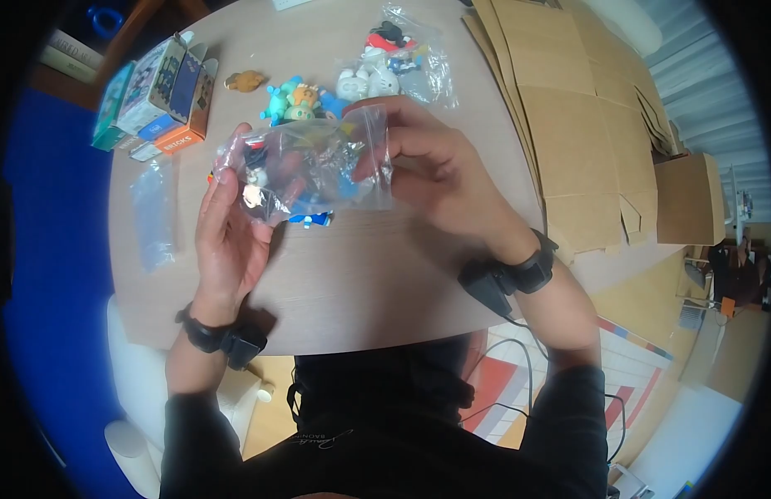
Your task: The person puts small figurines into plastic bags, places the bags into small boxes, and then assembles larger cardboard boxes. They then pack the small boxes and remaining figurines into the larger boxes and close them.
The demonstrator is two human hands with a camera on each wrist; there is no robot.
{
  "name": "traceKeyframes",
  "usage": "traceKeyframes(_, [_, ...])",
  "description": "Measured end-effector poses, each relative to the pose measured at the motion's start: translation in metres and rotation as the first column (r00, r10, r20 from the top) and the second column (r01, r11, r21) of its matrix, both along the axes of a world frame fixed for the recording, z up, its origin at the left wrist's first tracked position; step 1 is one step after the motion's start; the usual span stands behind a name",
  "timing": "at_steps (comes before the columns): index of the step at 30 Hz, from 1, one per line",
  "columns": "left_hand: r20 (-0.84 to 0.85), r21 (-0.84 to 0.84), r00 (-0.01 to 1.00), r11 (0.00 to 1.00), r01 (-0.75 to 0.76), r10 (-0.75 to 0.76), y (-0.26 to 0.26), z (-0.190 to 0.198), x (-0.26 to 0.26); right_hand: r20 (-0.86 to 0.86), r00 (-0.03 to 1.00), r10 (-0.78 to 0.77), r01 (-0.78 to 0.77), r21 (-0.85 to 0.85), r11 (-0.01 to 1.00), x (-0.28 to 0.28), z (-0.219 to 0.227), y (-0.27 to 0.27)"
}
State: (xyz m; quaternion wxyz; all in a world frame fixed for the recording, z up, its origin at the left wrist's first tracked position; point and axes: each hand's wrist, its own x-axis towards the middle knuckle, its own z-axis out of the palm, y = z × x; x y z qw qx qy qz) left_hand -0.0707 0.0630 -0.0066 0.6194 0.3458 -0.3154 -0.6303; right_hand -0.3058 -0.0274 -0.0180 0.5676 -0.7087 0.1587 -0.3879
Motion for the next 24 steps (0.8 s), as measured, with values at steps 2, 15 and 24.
traceKeyframes(2, [0.059,-0.03,0.998,0.999,0.011,-0.009,0.001,0.0,0.001,-0.042,0.998,-0.044,0.042,-0.043,0.998,0.004,-0.007,0.004])
traceKeyframes(15, [0.291,-0.134,0.951,0.98,0.148,-0.104,0.005,0.007,0.002,-0.135,0.988,-0.071,0.054,-0.127,0.99,0.01,0.004,0.01])
traceKeyframes(24, [0.099,-0.07,0.974,0.975,0.209,-0.202,0.005,0.001,-0.003,-0.315,0.949,-0.031,-0.059,-0.272,0.96,0.003,-0.003,0.004])
